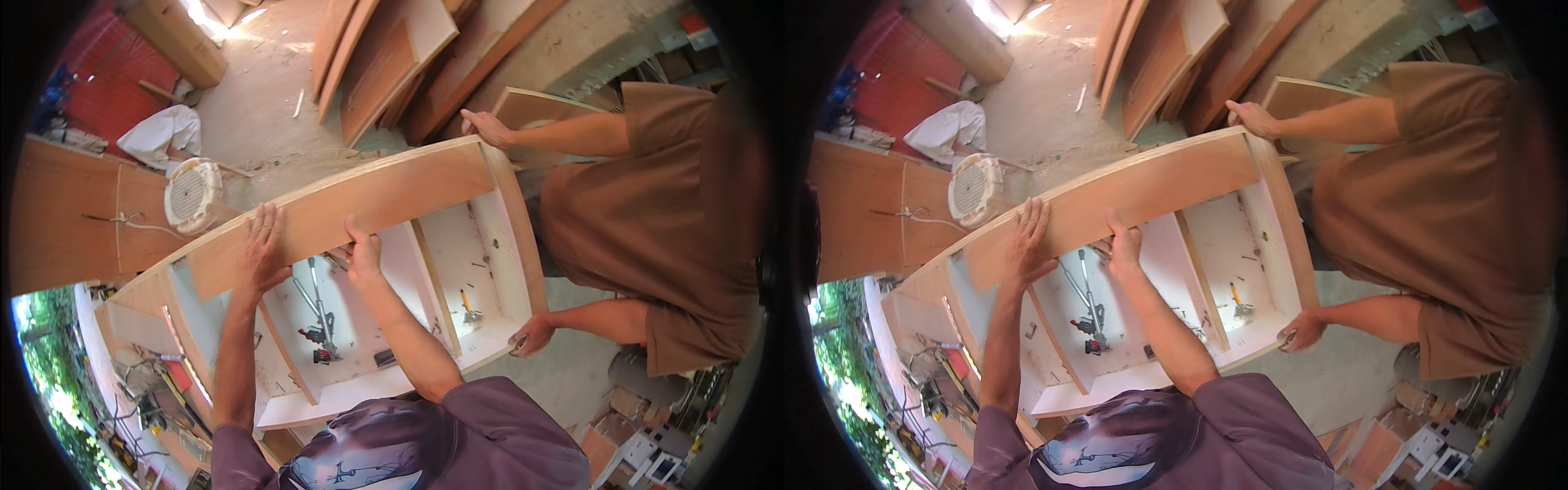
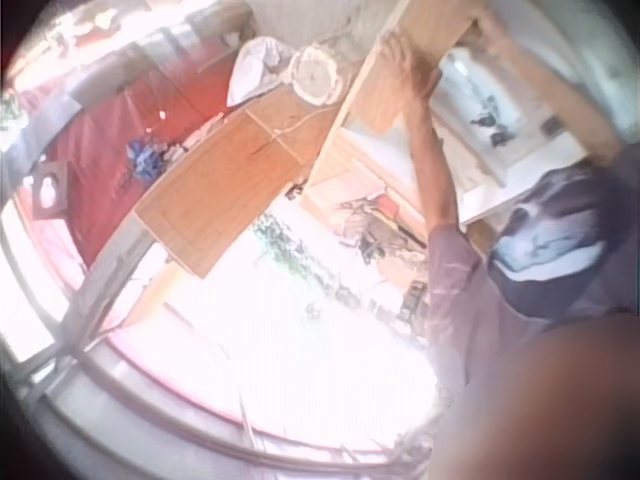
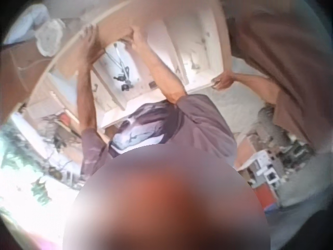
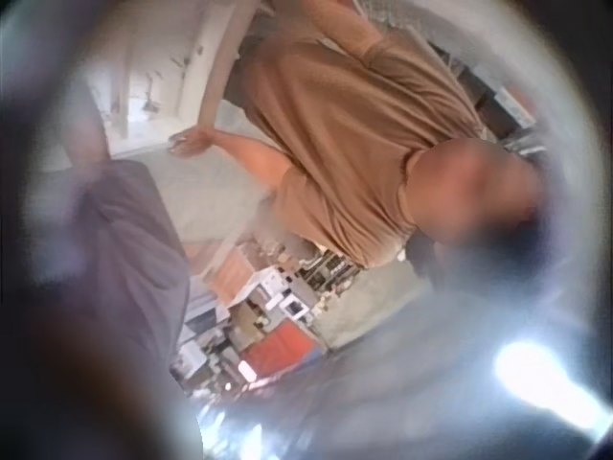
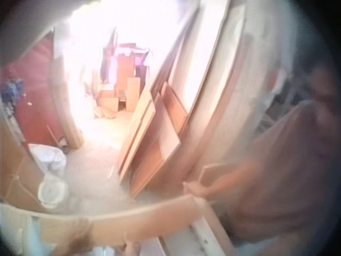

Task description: The person uses an angle grinder to cut a long metal strip into shorter pieces on the floor. They then carry the cut pieces to a wooden cabinet and fit one into a groove on the cabinet's edge.

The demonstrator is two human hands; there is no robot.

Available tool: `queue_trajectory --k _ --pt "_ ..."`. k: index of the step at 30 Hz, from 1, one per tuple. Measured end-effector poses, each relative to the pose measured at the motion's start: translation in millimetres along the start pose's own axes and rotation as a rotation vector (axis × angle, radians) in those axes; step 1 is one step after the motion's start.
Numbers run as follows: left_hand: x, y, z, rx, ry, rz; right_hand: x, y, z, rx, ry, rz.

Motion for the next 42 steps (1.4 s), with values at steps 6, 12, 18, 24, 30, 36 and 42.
queue_trajectory --k 6,12,18,24,30,36,42 --pt "4 -1 -9 -0.037 0.025 0.010 -2 1 -1 -0.002 0.039 0.065" --pt "8 -3 -20 -0.048 0.038 0.018 -4 -1 1 -0.043 0.051 0.053" --pt "6 -7 -24 -0.078 0.076 -0.013 -6 -6 1 -0.048 0.069 0.037" --pt "0 -4 -11 0.014 0.014 0.045 4 6 0 -0.015 -0.007 0.038" --pt "-2 -5 -11 -0.007 -0.030 0.023 14 10 3 -0.022 0.012 0.110" --pt "0 -4 -20 -0.079 -0.047 0.010 51 -35 39 -0.160 -0.114 0.383" --pt "-8 0 -25 -0.188 -0.094 -0.022 60 -49 69 -0.038 -0.189 0.371"
Point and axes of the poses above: each hand's wrist, its own y-axis away from the middle knuckle, its own z-axis out of the back of the hand, x = y × z, the point moved 2 cm from there along -y, towards the middle knuckle, and after that the axes turned 3 degrees about -y, right-handed, at the moved point
